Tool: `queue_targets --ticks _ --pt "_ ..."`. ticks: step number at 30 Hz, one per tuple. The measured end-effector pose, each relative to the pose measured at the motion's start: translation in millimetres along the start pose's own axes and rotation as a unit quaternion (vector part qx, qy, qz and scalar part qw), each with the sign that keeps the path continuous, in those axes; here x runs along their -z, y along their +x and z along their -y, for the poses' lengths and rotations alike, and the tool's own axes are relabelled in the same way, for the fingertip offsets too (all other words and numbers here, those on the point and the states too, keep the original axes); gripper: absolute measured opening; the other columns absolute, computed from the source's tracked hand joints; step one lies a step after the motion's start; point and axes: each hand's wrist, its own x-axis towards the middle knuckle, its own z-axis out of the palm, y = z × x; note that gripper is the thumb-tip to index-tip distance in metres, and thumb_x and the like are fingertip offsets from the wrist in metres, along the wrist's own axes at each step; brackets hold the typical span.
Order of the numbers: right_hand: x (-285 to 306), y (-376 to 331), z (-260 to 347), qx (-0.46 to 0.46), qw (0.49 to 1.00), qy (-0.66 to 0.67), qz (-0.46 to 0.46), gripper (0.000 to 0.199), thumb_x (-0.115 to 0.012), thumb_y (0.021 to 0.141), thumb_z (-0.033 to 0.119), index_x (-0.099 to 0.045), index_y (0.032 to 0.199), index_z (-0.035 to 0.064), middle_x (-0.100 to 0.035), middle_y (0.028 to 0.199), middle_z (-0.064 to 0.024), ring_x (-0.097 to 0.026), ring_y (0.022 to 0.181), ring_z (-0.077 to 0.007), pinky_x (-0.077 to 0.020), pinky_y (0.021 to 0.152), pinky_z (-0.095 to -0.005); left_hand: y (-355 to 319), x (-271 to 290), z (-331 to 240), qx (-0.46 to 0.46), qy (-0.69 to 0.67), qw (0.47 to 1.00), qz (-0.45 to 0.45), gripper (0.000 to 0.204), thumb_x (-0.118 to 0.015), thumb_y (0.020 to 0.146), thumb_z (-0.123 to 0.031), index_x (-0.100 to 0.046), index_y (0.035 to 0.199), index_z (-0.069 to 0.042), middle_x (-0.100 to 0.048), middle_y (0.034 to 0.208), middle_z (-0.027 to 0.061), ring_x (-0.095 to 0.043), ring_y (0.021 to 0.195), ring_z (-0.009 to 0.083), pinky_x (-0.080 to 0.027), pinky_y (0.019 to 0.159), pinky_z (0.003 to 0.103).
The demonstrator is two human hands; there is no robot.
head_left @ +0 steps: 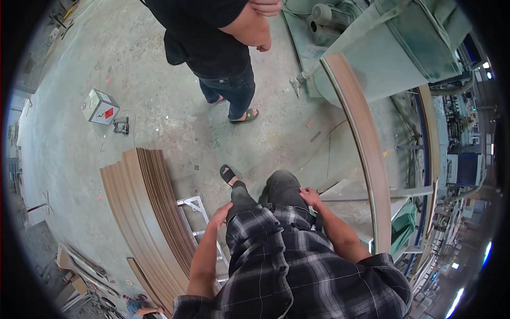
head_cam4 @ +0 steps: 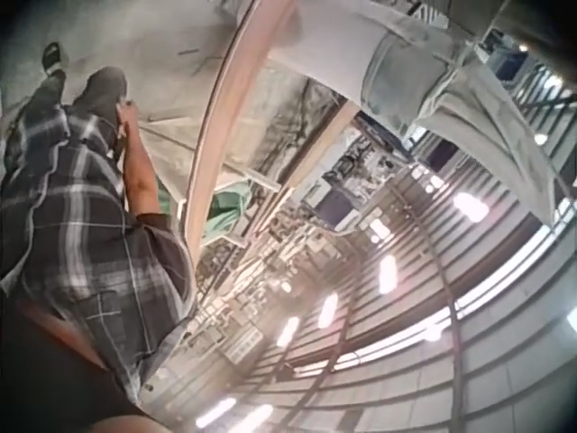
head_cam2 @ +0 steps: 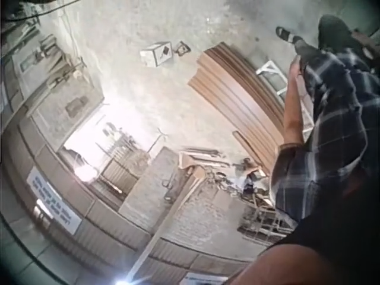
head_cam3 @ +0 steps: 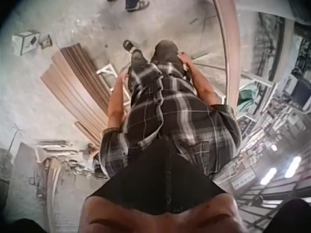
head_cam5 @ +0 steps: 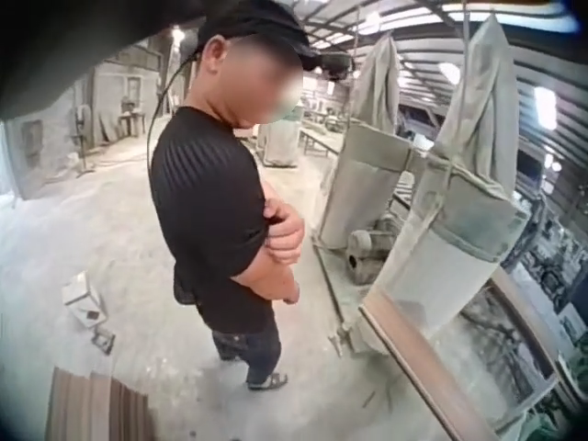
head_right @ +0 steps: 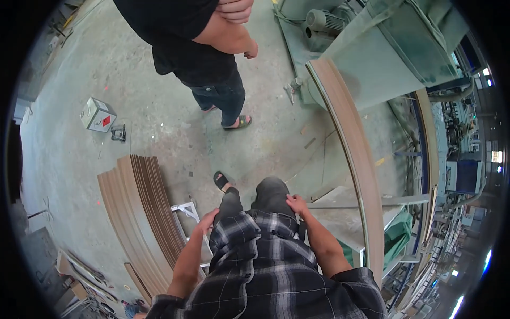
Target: Measuring and marking a wooden plank with a ruler and pencil, then transporting a metal can across a factory floor.
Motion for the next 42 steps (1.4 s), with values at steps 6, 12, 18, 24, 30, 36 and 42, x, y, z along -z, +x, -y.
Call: queue_targets --ticks 6,12,18,24,30,36,42 --pt "20 90 94 0.160 0.986 -0.046 0.005 0.037 -0.078 0.086 0.028 -0.066 0.110 0.0029 -0.072 0.093 -0.0099 -0.069 0.084 -0.0188 -0.0565 0.073 -0.0349 4 -15 -47 -0.019 -0.037 0.997 -0.069 0.057 -0.059 0.097 -0.051 -0.064 0.137 -0.011 -0.072 0.118 0.0068 -0.068 0.101 0.0205 -0.052 0.091 0.035" --pt "36 219 202 0.281 0.947 0.010 0.154 0.022 -0.073 0.087 0.015 -0.065 0.105 0.0051 -0.065 0.085 -0.0019 -0.062 0.074 -0.0117 -0.0506 0.059 -0.0276 85 -40 -65 -0.043 -0.002 0.986 -0.164 0.067 -0.056 0.097 -0.054 -0.061 0.136 0.001 -0.069 0.126 0.0230 -0.065 0.121 0.0315 -0.047 0.104 0.039" --pt "51 313 194 0.030 0.994 0.087 0.051 0.027 -0.075 0.082 0.015 -0.067 0.106 0.0058 -0.067 0.085 -0.0026 -0.064 0.075 -0.0133 -0.0517 0.060 -0.0291 103 -94 -147 -0.089 -0.078 0.943 -0.311 0.069 -0.058 0.098 -0.047 -0.051 0.146 0.002 -0.061 0.137 0.0271 -0.062 0.125 0.0360 -0.046 0.106 0.039" --pt "64 466 124 0.141 0.950 -0.276 0.037 0.030 -0.080 0.081 0.031 -0.074 0.096 0.0063 -0.075 0.085 -0.0113 -0.073 0.078 -0.0225 -0.0577 0.075 -0.0370 168 -106 -164 0.014 -0.183 0.975 -0.129 0.080 -0.063 0.099 -0.047 -0.034 0.157 -0.001 -0.064 0.128 0.0080 -0.060 0.117 0.0234 -0.051 0.095 0.037" --pt "87 686 132 0.088 0.928 -0.345 0.110 0.025 -0.083 0.077 0.021 -0.075 0.098 0.0094 -0.076 0.086 -0.0086 -0.072 0.079 -0.0175 -0.0575 0.075 -0.0344 199 -82 -244 -0.112 -0.072 0.968 -0.211 0.089 -0.072 0.088 -0.043 -0.035 0.154 0.003 -0.040 0.154 0.0290 -0.039 0.144 0.0409 -0.032 0.118 0.045" --pt "140 913 199 0.169 0.969 -0.088 -0.157 0.034 -0.072 0.089 0.012 -0.066 0.120 0.0008 -0.075 0.108 -0.0105 -0.073 0.095 -0.0207 -0.0576 0.080 -0.0348 228 -46 -305 -0.101 -0.003 0.926 -0.363 0.067 -0.061 0.094 -0.053 -0.053 0.137 -0.002 -0.065 0.117 0.0106 -0.059 0.104 0.0352 -0.046 0.093 0.053" --pt "55 949 234 0.145 0.952 0.193 -0.186 0.047 -0.077 0.084 0.004 -0.057 0.126 -0.0042 -0.070 0.116 -0.0122 -0.069 0.098 -0.0193 -0.0561 0.080 -0.0344 250 -44 -287 -0.067 -0.011 0.923 -0.379 0.062 -0.061 0.091 -0.050 -0.055 0.135 -0.006 -0.061 0.123 0.0105 -0.055 0.114 0.0316 -0.040 0.102 0.053"
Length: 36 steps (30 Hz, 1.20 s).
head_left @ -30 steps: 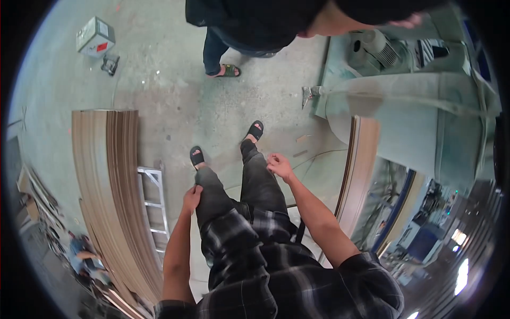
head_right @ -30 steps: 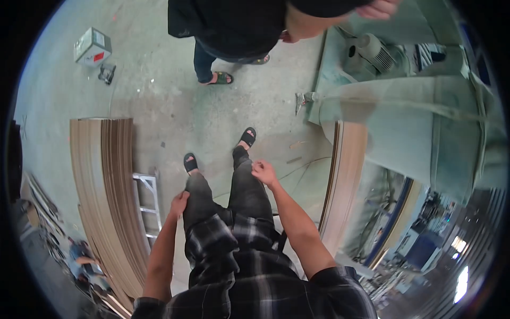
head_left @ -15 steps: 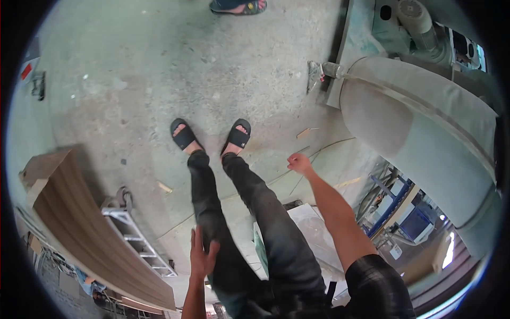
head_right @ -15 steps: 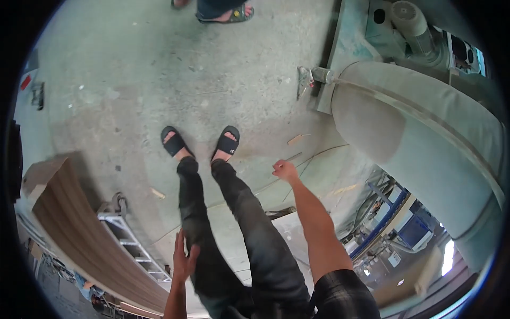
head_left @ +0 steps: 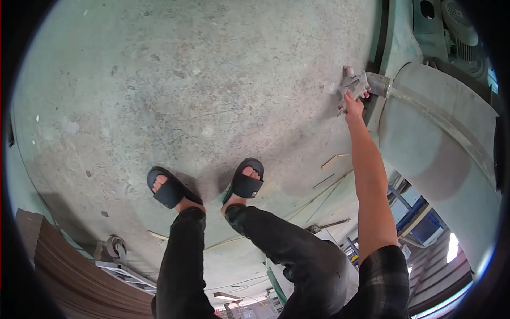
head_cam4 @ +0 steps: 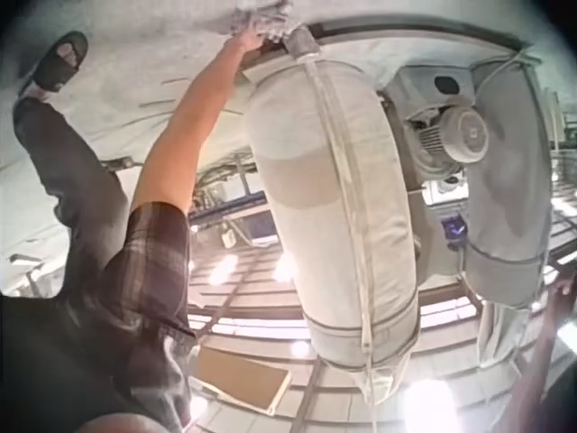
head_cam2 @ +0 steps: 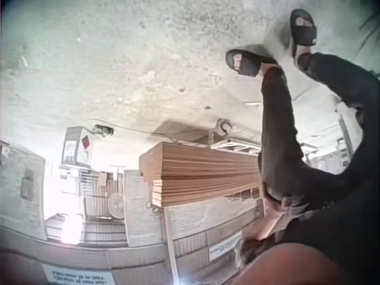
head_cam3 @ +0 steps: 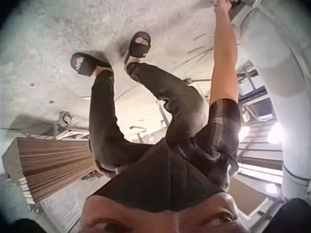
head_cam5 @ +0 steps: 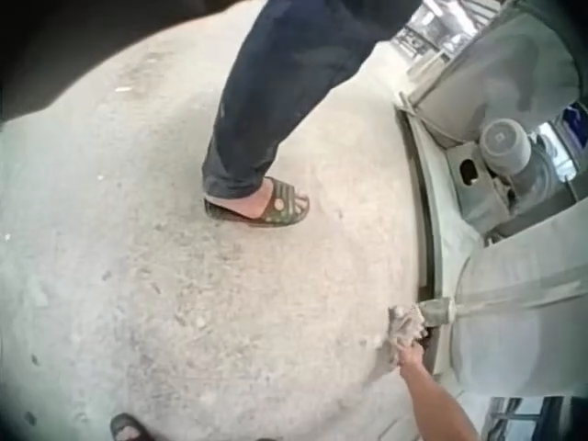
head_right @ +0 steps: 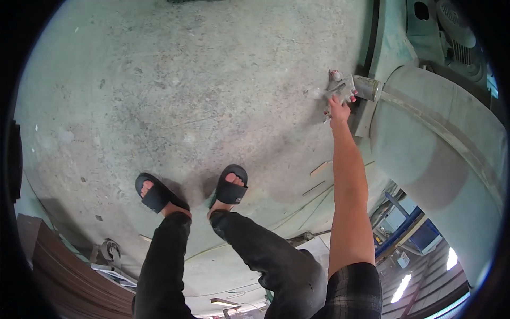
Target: Measuring and marking a wooden plank with a ruler and pencil, then transporting a metal can across a factory floor.
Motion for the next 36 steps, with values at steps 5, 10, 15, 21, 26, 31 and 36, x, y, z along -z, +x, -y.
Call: queue_targets --ticks 5,10,15,21,26,31,36 --pt "-66 -129 31 -0.001 0.999 -0.034 -0.003 0.024 -0.069 0.095 0.020 -0.062 0.108 0.0015 -0.063 0.077 -0.0041 -0.054 0.054 -0.0127 -0.0450 0.045 -0.0327 -36 33 0 -0.018 -0.012 1.000 0.009 0.054 -0.062 0.089 -0.046 -0.059 0.129 -0.010 -0.060 0.121 0.0106 -0.054 0.116 0.0287 -0.038 0.107 0.054" --pt "-94 -310 56 0.140 0.949 -0.220 0.176 0.022 -0.069 0.096 0.024 -0.062 0.095 0.0029 -0.061 0.068 -0.0052 -0.057 0.056 -0.0119 -0.0477 0.052 -0.0321 -35 14 16 -0.042 -0.045 0.994 0.086 0.076 -0.076 0.084 -0.030 -0.045 0.147 0.000 -0.054 0.142 0.0229 -0.056 0.128 0.0358 -0.045 0.107 0.044" --pt "-104 -511 221 0.041 0.716 -0.247 0.651 0.029 -0.076 0.083 0.024 -0.064 0.102 0.0059 -0.070 0.080 -0.0151 -0.068 0.071 -0.0323 -0.0540 0.068 -0.0451 -58 67 35 0.057 -0.177 0.978 -0.089 0.071 -0.070 0.093 -0.018 -0.037 0.155 -0.005 -0.049 0.149 0.0194 -0.054 0.132 0.0307 -0.051 0.102 0.043" --pt "-52 -683 472 0.397 0.399 -0.280 0.778 0.028 -0.076 0.087 0.033 -0.065 0.101 0.0114 -0.070 0.081 -0.0098 -0.071 0.075 -0.0328 -0.0535 0.063 -0.0399 -153 276 -33 -0.195 -0.213 0.906 -0.310 0.115 -0.075 0.081 -0.062 -0.017 0.162 -0.006 -0.023 0.165 0.0178 -0.039 0.145 0.0368 -0.042 0.109 0.052" --pt "-8 -737 586 0.602 0.332 -0.243 0.685 0.037 -0.080 0.071 0.023 -0.063 0.103 0.0173 -0.062 0.084 -0.0040 -0.067 0.077 -0.0284 -0.0545 0.064 -0.0415 -233 310 -38 -0.307 -0.219 0.843 -0.383 0.134 -0.066 0.072 -0.085 -0.014 0.162 -0.001 -0.015 0.167 0.0218 -0.036 0.146 0.0406 -0.038 0.109 0.053" --pt "6 -748 629 0.673 0.315 -0.197 0.640 0.042 -0.080 0.066 0.020 -0.065 0.105 0.0180 -0.053 0.079 -0.0019 -0.063 0.072 -0.0225 -0.0498 0.061 -0.0371 -271 303 -31 -0.260 -0.290 0.807 -0.444 0.120 -0.058 0.079 -0.083 -0.021 0.161 -0.003 -0.021 0.165 0.0224 -0.038 0.144 0.0400 -0.040 0.108 0.052" --pt "4 -726 627 0.712 0.342 -0.183 0.585 0.043 -0.080 0.064 0.020 -0.065 0.104 0.0158 -0.053 0.078 -0.0032 -0.059 0.066 -0.0241 -0.0469 0.058 -0.0371 -287 326 -42 -0.237 -0.172 0.818 -0.494 0.103 -0.067 0.081 -0.072 -0.039 0.152 -0.002 -0.040 0.153 0.0239 -0.048 0.135 0.0395 -0.046 0.103 0.051"
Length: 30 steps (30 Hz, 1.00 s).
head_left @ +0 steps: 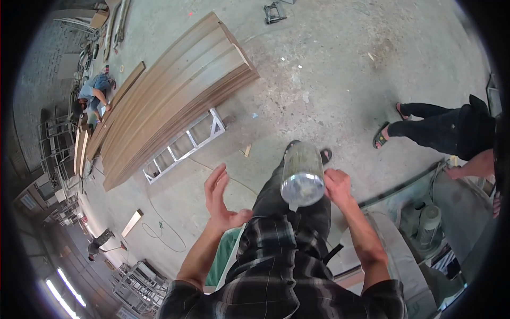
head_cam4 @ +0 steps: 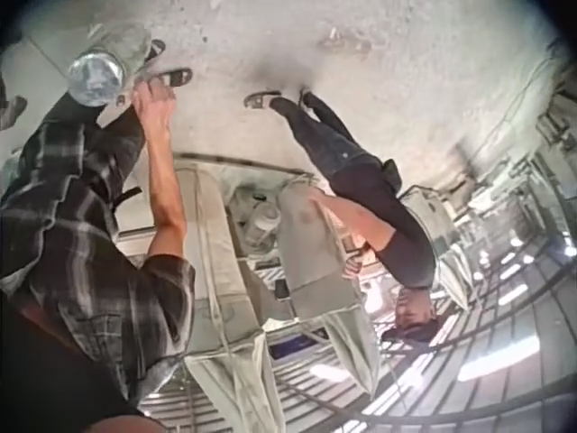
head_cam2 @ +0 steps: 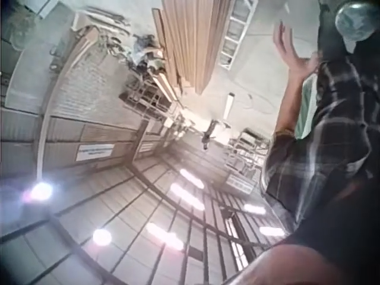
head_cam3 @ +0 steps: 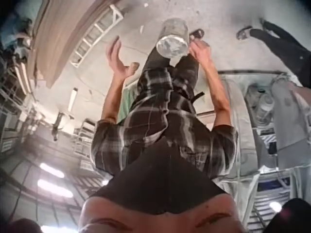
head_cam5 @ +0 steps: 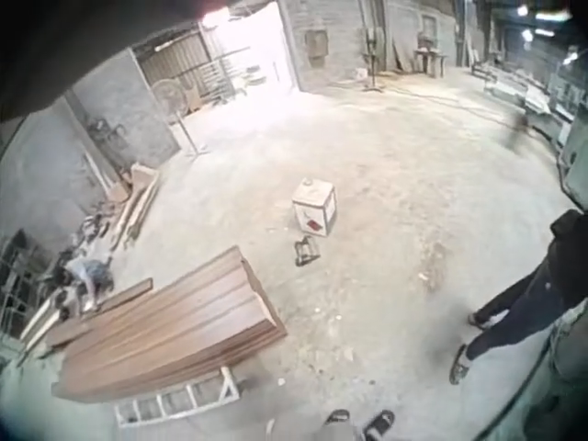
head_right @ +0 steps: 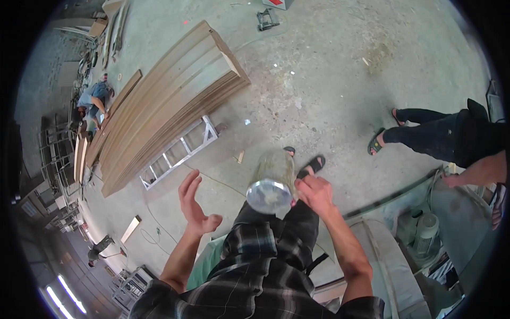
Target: Measuring and marking a wooden plank with a ruler and pencil, then transporting a metal can across a factory floor.
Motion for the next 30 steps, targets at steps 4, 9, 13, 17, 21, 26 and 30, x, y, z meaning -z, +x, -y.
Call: queue_targets --ticks 4,9,13,17,21,26,30 --pt "3 -5 -7 -0.039 0.999 0.000 -0.015 0.042 -0.080 0.065 0.018 -0.065 0.104 0.0146 -0.054 0.079 -0.0049 -0.058 0.063 -0.0268 -0.0463 0.056 -0.0386 40 -11 -60 -0.137 0.120 0.981 0.070 0.077 -0.082 0.076 -0.050 -0.060 0.136 -0.007 -0.055 0.138 0.0201 -0.060 0.121 0.0369 -0.051 0.097 0.046" --pt "1 -6 -2 -0.041 0.999 0.012 -0.027 0.041 -0.080 0.066 0.017 -0.065 0.104 0.0141 -0.055 0.080 -0.0058 -0.060 0.065 -0.0283 -0.0474 0.057 -0.0400 50 -51 -122 -0.105 0.280 0.947 0.116 0.078 -0.088 0.070 -0.044 -0.063 0.136 -0.013 -0.056 0.140 0.0185 -0.059 0.118 0.0358 -0.050 0.092 0.044" --pt "1 -26 -3 -0.087 0.995 0.015 -0.039 0.038 -0.079 0.067 0.015 -0.066 0.102 0.0121 -0.056 0.079 -0.0071 -0.061 0.067 -0.0292 -0.0485 0.059 -0.0415 59 -78 -150 -0.087 0.302 0.934 0.168 0.072 -0.079 0.080 -0.037 -0.055 0.145 -0.018 -0.054 0.142 0.0120 -0.057 0.121 0.0283 -0.047 0.094 0.043" --pt "11 -41 -9 -0.099 0.994 0.027 -0.029 0.037 -0.080 0.069 0.016 -0.066 0.103 0.0112 -0.057 0.079 -0.0077 -0.062 0.068 -0.0301 -0.0485 0.059 -0.0414 56 -94 -164 -0.075 0.337 0.923 0.169 0.076 -0.078 0.080 -0.036 -0.050 0.149 -0.017 -0.052 0.142 0.0111 -0.055 0.122 0.0276 -0.047 0.093 0.043" --pt "20 -51 -11 -0.126 0.990 0.051 -0.021 0.027 -0.079 0.075 0.017 -0.065 0.096 0.0077 -0.060 0.081 -0.0109 -0.062 0.070 -0.0340 -0.0489 0.059 -0.0439 58 -107 -173 -0.095 0.375 0.901 0.196 0.076 -0.074 0.083 -0.032 -0.045 0.152 -0.017 -0.051 0.143 0.0125 -0.055 0.121 0.0287 -0.047 0.094 0.044" --pt "18 -58 -14 -0.141 0.989 0.031 -0.032 0.032 -0.079 0.075 0.021 -0.065 0.101 0.0101 -0.059 0.082 -0.0095 -0.063 0.071 -0.0325 -0.0492 0.060 -0.0430 70 -119 -175 -0.096 0.351 0.902 0.232 0.076 -0.073 0.082 -0.028 -0.045 0.151 -0.016 -0.051 0.135 0.0158 -0.053 0.119 0.0347 -0.048 0.095 0.045" --pt "18 -60 -10 -0.154 0.987 0.031 -0.027 0.033 -0.079 0.073 0.023 -0.063 0.101 0.0136 -0.058 0.083 -0.0075 -0.063 0.072 -0.0308 -0.0501 0.061 -0.0428 82 -120 -177 -0.077 0.299 0.916 0.257 0.072 -0.074 0.079 -0.019 -0.047 0.145 -0.011 -0.050 0.131 0.0177 -0.053 0.113 0.0364 -0.050 0.092 0.044"
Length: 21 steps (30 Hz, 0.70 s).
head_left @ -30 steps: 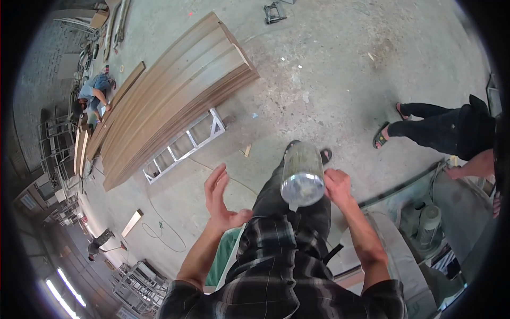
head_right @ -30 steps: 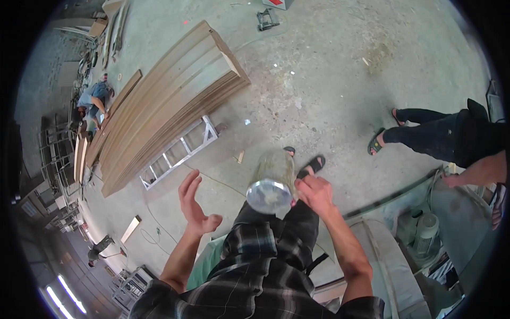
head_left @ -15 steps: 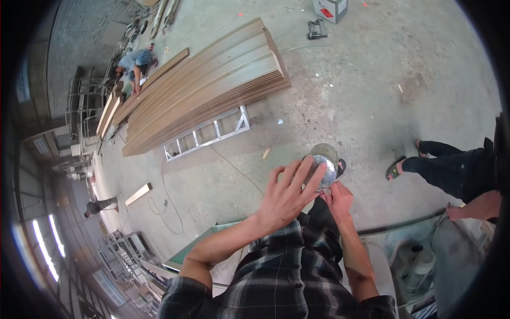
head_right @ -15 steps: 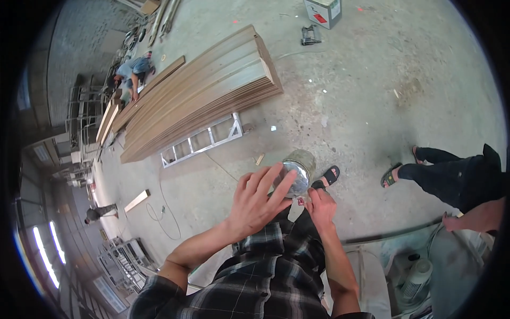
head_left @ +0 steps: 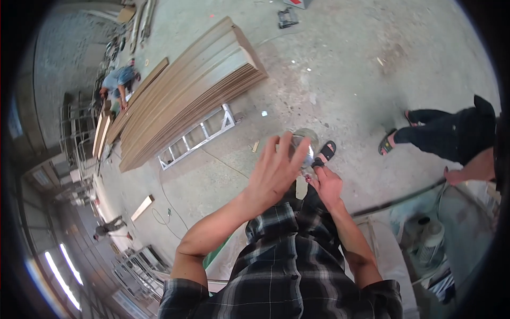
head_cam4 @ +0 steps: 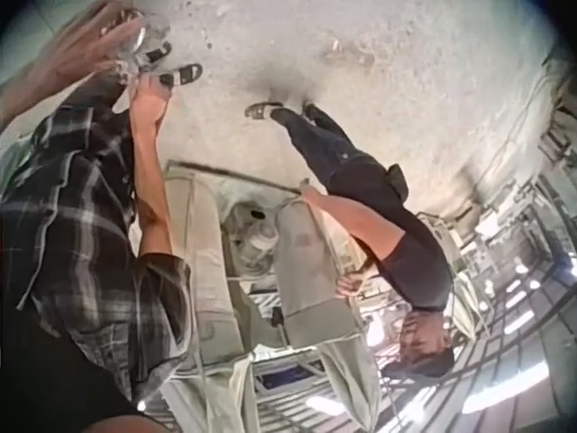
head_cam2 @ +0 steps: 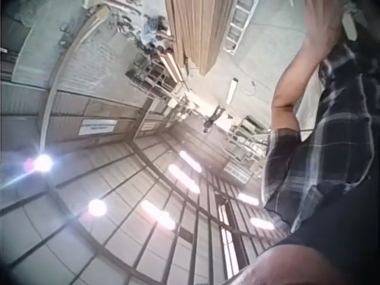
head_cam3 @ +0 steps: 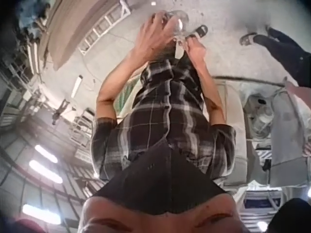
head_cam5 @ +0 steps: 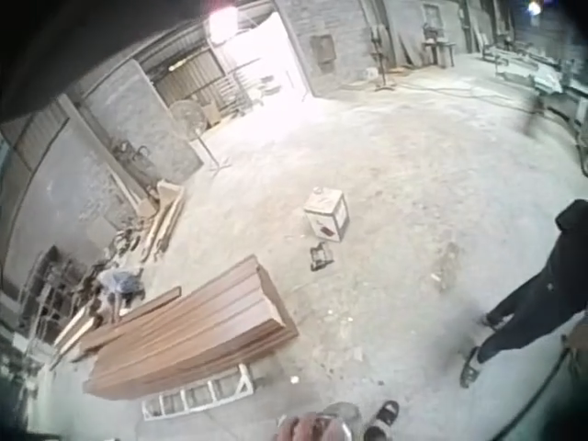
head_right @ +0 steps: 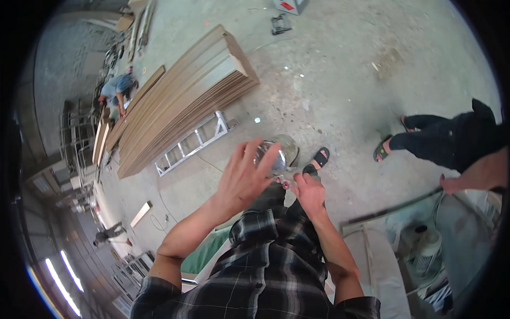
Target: Measuring and marking a wooden plank with a ruler and pencil, then transporting a metal can across a factory floor.
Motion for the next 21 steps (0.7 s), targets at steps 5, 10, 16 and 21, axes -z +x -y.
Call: queue_targets --ticks 5,10,16,21 --pt "0 -4 1 -0.025 0.999 -0.018 0.017 0.034 -0.079 0.074 0.022 -0.063 0.103 0.0146 -0.059 0.085 -0.0066 -0.065 0.075 -0.0304 -0.0524 0.063 -0.0425 8 6 7 -0.020 0.001 0.998 0.054 0.081 -0.082 0.073 -0.023 -0.044 0.143 -0.009 -0.051 0.127 0.0180 -0.053 0.105 0.0344 -0.050 0.089 0.043" --pt "-1 -6 1 0.006 0.999 0.000 0.049 0.031 -0.077 0.077 0.021 -0.062 0.104 0.0148 -0.060 0.086 -0.0073 -0.067 0.077 -0.0306 -0.0543 0.064 -0.0433 15 12 22 -0.019 -0.032 0.991 0.127 0.083 -0.089 0.069 -0.027 -0.048 0.138 -0.008 -0.050 0.122 0.0190 -0.053 0.109 0.0388 -0.049 0.094 0.047" --pt "0 -1 3 0.015 0.998 -0.011 0.060 0.029 -0.077 0.079 0.022 -0.060 0.102 0.0143 -0.060 0.085 -0.0083 -0.067 0.075 -0.0311 -0.0536 0.060 -0.0445 19 39 42 -0.046 -0.075 0.979 0.182 0.077 -0.088 0.070 -0.024 -0.050 0.136 -0.010 -0.053 0.121 0.0176 -0.057 0.111 0.0391 -0.050 0.094 0.046" --pt "9 5 5 0.019 0.997 0.009 0.072 0.032 -0.078 0.078 0.021 -0.059 0.102 0.0125 -0.060 0.084 -0.0087 -0.067 0.073 -0.0324 -0.0532 0.060 -0.0453 20 68 61 0.007 -0.165 0.969 0.182 0.076 -0.088 0.068 -0.021 -0.052 0.134 -0.010 -0.056 0.121 0.0150 -0.061 0.110 0.0344 -0.052 0.091 0.042"
